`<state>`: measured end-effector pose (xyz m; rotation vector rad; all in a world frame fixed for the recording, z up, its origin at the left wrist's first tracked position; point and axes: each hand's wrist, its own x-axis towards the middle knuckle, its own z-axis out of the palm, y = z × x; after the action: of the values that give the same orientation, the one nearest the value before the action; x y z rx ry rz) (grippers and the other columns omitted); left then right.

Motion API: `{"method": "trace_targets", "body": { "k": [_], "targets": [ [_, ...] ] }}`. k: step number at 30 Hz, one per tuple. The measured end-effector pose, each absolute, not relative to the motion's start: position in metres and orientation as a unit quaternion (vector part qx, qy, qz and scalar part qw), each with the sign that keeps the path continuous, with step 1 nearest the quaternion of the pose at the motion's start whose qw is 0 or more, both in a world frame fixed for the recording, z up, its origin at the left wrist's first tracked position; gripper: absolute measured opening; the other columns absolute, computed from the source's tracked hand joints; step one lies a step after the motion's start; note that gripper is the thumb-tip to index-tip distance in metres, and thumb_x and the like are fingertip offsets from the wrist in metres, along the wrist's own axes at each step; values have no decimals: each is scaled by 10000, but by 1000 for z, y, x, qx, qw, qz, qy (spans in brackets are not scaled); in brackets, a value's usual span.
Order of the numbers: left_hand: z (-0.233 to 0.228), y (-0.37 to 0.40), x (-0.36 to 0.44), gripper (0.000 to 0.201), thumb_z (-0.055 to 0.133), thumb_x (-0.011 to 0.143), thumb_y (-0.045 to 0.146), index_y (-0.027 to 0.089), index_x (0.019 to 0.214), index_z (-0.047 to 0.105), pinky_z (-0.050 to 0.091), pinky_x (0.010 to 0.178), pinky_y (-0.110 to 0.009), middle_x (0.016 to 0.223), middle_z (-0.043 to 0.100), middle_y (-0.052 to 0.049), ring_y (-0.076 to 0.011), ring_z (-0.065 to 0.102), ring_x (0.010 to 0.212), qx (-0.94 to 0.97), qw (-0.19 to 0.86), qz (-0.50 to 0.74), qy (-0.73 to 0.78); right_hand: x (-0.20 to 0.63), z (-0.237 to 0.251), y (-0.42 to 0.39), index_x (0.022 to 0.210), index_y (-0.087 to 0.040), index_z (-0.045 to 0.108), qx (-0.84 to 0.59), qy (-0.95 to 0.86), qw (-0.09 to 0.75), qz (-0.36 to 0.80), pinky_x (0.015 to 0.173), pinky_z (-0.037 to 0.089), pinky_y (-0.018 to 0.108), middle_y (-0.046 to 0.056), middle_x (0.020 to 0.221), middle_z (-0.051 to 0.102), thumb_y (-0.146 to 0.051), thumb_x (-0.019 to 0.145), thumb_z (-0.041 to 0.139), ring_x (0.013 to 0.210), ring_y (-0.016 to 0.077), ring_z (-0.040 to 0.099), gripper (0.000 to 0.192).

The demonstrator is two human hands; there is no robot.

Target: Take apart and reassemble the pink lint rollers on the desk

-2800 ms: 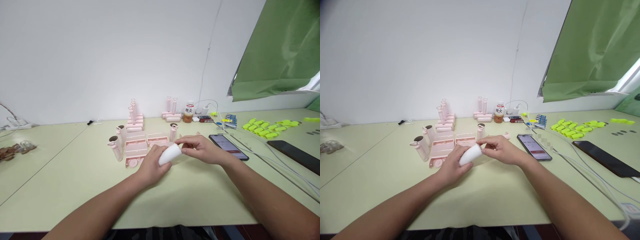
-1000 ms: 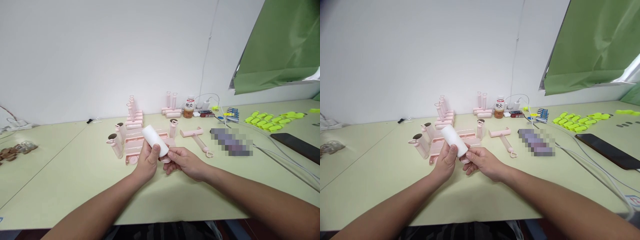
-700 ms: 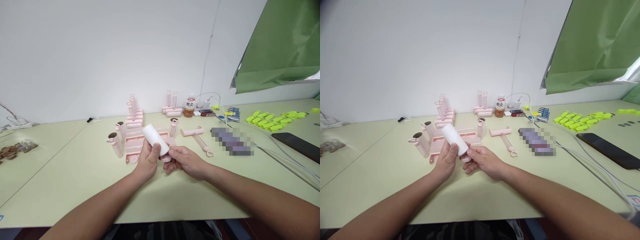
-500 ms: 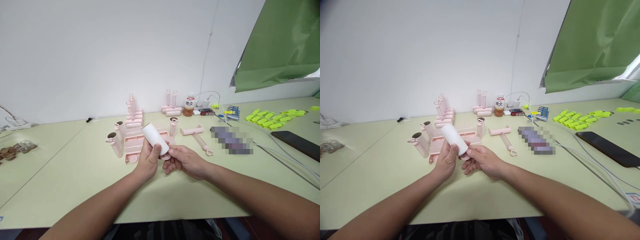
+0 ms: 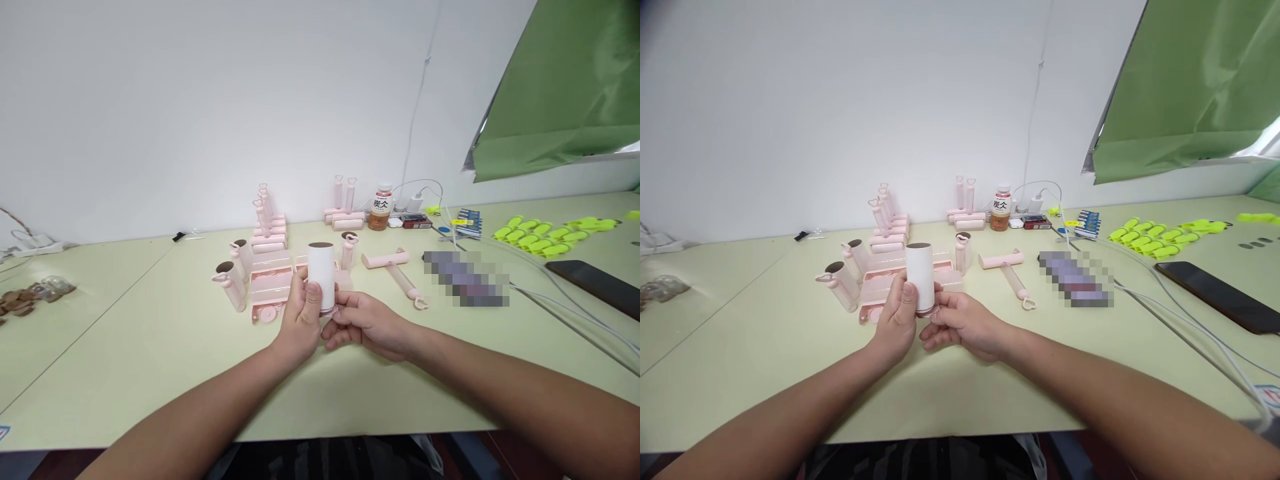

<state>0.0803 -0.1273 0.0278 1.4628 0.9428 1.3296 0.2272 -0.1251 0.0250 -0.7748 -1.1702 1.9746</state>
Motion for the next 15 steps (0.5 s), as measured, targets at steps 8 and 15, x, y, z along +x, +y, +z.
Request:
{"method": "trace_targets", "body": {
  "k": [8, 15],
  "targets": [
    [22, -122, 81, 490, 397, 894, 643, 206, 1085, 513, 493, 715, -298, 948, 624, -53, -173, 585, 792, 591, 466, 522, 401, 229, 25, -118, 812, -144, 600, -364, -420, 351, 753, 452, 544, 218, 3, 752, 610, -232, 787, 669, 565, 102, 625, 115],
    [16, -121, 79, 504, 343, 919, 627, 214, 1108, 561, 500, 803, -328, 1022, 642, -70, -203, 604, 904, 571, 485, 518, 412, 232, 26, -114, 830, -153, 590, -367, -415, 332, 763, 482, 555, 227, -4, 678, 608, -171, 764, 626, 568, 116, 641, 77]
  ]
}}
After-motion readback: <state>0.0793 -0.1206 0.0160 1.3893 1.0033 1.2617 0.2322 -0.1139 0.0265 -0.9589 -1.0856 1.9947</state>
